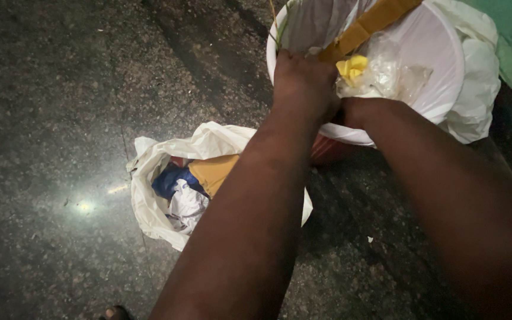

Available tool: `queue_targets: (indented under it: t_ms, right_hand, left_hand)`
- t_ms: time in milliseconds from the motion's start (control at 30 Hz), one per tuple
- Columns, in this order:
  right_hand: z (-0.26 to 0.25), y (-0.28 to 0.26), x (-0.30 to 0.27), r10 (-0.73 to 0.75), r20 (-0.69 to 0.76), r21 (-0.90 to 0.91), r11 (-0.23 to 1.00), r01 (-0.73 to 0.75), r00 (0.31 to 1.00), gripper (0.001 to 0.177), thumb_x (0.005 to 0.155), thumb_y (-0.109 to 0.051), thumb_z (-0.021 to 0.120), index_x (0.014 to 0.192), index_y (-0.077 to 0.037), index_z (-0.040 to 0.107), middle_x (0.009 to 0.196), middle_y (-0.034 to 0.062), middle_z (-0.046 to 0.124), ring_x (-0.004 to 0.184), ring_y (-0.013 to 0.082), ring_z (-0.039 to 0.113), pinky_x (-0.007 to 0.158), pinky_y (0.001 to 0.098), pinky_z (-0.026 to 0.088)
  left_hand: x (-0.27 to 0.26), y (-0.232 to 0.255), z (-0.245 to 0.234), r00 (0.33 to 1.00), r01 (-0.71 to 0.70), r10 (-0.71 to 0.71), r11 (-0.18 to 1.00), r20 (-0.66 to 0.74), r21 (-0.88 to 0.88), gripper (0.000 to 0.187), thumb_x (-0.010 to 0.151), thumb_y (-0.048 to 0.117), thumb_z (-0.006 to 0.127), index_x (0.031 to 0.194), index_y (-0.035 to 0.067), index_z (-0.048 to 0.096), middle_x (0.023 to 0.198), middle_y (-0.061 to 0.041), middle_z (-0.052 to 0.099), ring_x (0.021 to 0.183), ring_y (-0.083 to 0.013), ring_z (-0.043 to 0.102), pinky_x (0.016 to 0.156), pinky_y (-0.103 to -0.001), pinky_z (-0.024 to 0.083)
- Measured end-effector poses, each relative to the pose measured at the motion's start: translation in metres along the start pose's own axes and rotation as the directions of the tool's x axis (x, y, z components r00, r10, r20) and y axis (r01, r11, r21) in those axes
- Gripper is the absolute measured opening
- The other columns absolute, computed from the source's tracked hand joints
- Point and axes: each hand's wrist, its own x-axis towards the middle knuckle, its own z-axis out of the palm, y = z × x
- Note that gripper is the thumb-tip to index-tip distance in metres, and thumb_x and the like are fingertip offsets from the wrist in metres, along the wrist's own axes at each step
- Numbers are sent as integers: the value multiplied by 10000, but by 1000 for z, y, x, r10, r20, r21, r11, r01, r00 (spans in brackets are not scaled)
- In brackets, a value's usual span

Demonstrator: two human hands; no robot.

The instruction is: The person sorts through a pink bucket of mixed waste, picking out items like plastic bottles, cardboard, and food scraps. They transfer these items one by one into a white cloth bag placed on the floor.

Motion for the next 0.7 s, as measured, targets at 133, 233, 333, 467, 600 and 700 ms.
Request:
queue_targets:
  t_ms: [133, 233, 333, 467, 600, 700]
  right_hand:
    - [4, 10, 16, -15, -2, -9, 1000, 15, 1000, 524, 918, -477, 659, 1334, -159, 686, 1420, 139, 631, 1257, 313, 607, 1080, 434, 452]
    - [10, 24, 28, -20, -11, -11, 1000, 20, 1000, 525, 918, -476, 665, 1334, -157, 688, 1420, 136, 633, 1250, 307, 608, 1081, 431, 451]
    - [15, 34, 41, -30, -22, -13, 999, 30, 999, 526, 918, -476, 671, 1335, -155, 689, 1419, 134, 636, 1244, 301, 610, 1082, 428, 450]
    - [11, 23, 33, 43, -52, -72, 996, -46, 998, 535, 914, -473, 690, 1344, -154, 679, 1419, 138, 628, 1234, 305, 605, 1079, 431, 448]
    - [-14, -19, -15, 100, -152, -41, 993, -108, 983, 583, 842, -471, 752, 1332, -162, 681, 1378, 158, 645, 1224, 356, 620, 1068, 439, 464]
    - [-35, -55, -53, 138, -238, -6, 990, -144, 961, 644, 793, -461, 785, 1354, -173, 654, 1354, 169, 654, 1216, 390, 629, 1052, 457, 478]
  left_hand:
    - [-1, -3, 0, 998, -2, -1, 999, -67, -34, 322, 793, 389, 694, 1061, 230, 776, 1140, -77, 720, 1168, -249, 637, 1037, -417, 382]
    - [-1, -3, 2, 996, -9, 5, 999, -90, -52, 327, 763, 404, 693, 1033, 240, 778, 1132, -78, 717, 1156, -244, 635, 1022, -411, 383]
    - [0, -2, 2, 997, -8, 5, 999, -76, -43, 316, 786, 415, 674, 1029, 243, 781, 1136, -90, 715, 1154, -246, 638, 1022, -417, 383]
    - [0, -1, 3, 999, -1, 0, 1000, -49, -8, 310, 821, 413, 656, 1049, 239, 774, 1117, -84, 727, 1128, -243, 658, 1087, -444, 345]
    - [1, -2, 7, 989, 0, -10, 998, -148, -68, 367, 831, 453, 646, 1073, 205, 766, 1185, -104, 701, 1196, -264, 621, 1167, -462, 278]
    - [4, -3, 7, 983, 7, -14, 999, -180, -37, 499, 858, 491, 608, 1241, 180, 682, 1330, -132, 627, 1318, -316, 522, 1193, -490, 222]
